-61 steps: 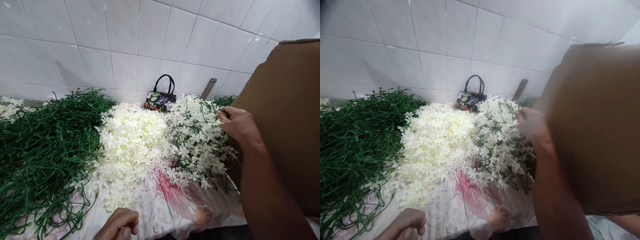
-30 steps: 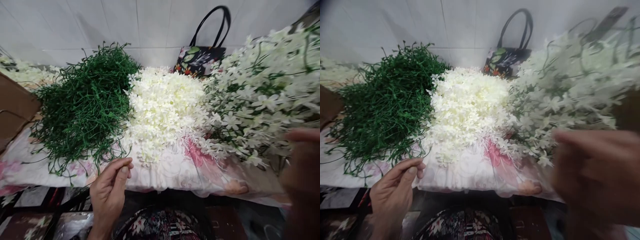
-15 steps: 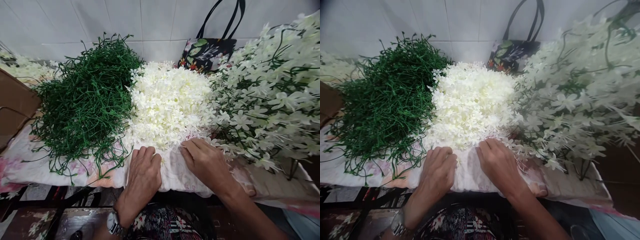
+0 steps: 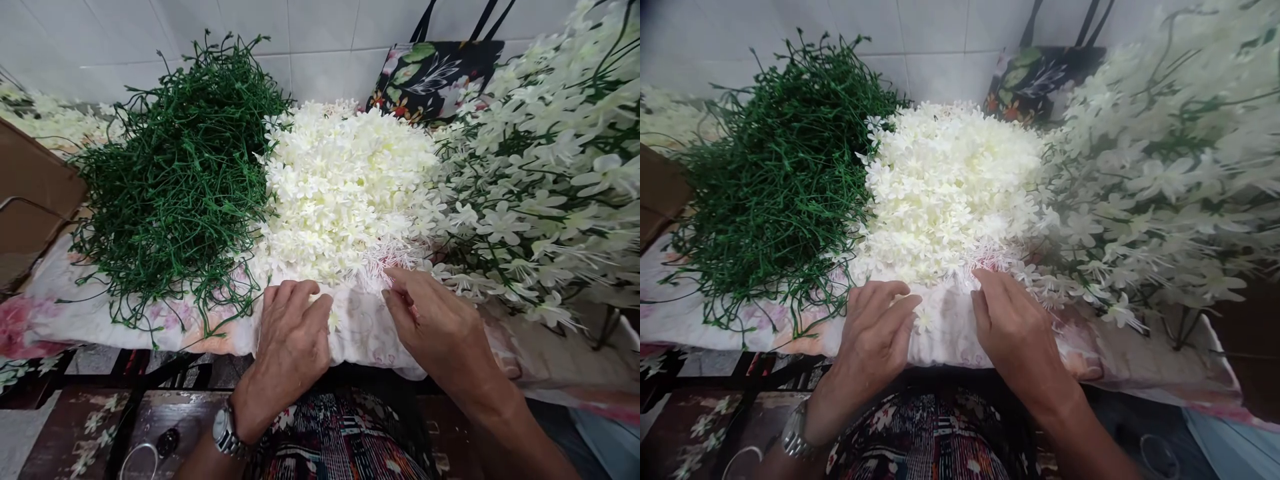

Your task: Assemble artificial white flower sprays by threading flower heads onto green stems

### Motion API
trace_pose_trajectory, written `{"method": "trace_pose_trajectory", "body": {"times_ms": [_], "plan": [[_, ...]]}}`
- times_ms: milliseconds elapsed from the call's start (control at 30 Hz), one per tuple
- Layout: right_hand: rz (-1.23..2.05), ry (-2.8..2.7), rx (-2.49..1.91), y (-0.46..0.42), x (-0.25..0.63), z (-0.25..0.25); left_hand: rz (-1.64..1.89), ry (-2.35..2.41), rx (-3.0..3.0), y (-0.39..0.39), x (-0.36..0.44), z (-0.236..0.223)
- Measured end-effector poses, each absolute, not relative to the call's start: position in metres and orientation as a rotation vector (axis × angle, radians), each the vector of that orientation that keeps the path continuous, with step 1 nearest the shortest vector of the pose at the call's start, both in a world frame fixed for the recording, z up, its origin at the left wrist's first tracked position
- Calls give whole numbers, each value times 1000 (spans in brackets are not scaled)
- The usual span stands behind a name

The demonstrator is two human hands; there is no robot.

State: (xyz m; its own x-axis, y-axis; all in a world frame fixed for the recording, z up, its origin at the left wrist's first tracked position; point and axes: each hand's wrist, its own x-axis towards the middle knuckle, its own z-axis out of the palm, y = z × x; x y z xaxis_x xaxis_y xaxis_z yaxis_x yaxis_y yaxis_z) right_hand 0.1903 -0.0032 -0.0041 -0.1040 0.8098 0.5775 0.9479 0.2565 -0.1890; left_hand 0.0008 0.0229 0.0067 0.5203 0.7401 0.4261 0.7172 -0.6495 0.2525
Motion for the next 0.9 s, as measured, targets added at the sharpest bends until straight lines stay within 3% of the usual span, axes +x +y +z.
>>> {"method": "trace_pose_trajectory", "body": {"times_ms": [167, 500, 700, 900], "plan": [[-143, -1932, -1523, -11, 192, -4, 496, 1273, 2753, 21, 8, 10], [348, -1780, -1376, -27, 170, 15, 1152, 1306, 2083, 12, 4, 12], [345, -1789, -1304, -24, 149, 10, 1174, 1339, 1587, 3, 8, 8], [316, -1798, -1334, -21, 145, 6, 1205, 1276, 1591, -2, 10, 4]]}}
